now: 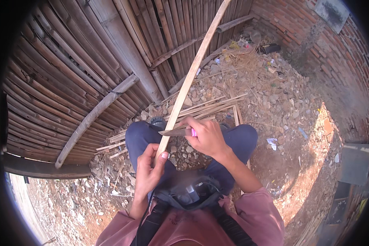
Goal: The person uses a small knife to whittle and shape the ends of thin bamboo sticks, removing thin shavings to taper the wood while holding the sticks by hand.
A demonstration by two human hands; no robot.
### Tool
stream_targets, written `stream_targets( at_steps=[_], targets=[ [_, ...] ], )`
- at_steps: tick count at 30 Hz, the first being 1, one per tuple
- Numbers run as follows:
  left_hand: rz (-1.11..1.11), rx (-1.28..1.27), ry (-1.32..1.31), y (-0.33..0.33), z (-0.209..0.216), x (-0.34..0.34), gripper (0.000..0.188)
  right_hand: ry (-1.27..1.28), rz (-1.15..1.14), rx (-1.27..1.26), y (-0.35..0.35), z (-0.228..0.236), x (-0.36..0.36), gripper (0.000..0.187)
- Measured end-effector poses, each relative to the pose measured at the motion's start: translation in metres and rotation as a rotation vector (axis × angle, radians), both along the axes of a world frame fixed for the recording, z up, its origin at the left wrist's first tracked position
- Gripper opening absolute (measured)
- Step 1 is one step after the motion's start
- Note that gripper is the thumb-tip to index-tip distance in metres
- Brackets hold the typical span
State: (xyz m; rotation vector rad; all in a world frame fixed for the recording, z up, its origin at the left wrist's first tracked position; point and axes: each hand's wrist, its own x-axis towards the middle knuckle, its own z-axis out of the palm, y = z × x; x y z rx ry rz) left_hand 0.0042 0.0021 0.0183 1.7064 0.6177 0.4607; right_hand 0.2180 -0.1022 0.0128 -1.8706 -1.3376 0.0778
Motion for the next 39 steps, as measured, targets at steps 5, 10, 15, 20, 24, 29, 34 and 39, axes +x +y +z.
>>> stream_targets(
  at_steps=[5,10,15,20,24,29,34,39],
  targets=[
    [0.034,0.067,0.008,0.001,0.012,0.008,0.013,-0.092,0.039,0.063,0.012,-0.017,-0.007,0.012],
    [0.067,0.192,0.022,-0.002,0.018,0.014,0.022,-0.172,0.050,0.110,0.021,-0.024,-0.013,0.018],
    [0.076,0.234,0.035,-0.006,0.023,0.013,0.021,-0.197,0.004,0.080,0.022,-0.022,-0.010,0.018],
    [0.086,0.235,0.041,-0.008,0.027,0.012,0.019,-0.157,-0.036,0.079,0.027,-0.021,-0.015,0.013],
    [0.080,0.234,0.049,-0.008,0.030,0.011,0.019,-0.149,-0.065,0.096,0.028,-0.016,-0.017,0.012],
    [0.102,0.230,0.050,-0.007,0.030,0.010,0.018,-0.166,-0.075,0.117,0.034,-0.016,-0.018,0.013],
    [0.093,0.222,0.042,-0.008,0.019,0.004,0.020,-0.067,-0.297,0.187,0.045,-0.013,0.010,0.013],
    [0.123,0.171,0.051,-0.005,0.014,-0.008,0.017,-0.218,-0.282,0.153,0.052,-0.001,0.027,0.003]
  ],
)
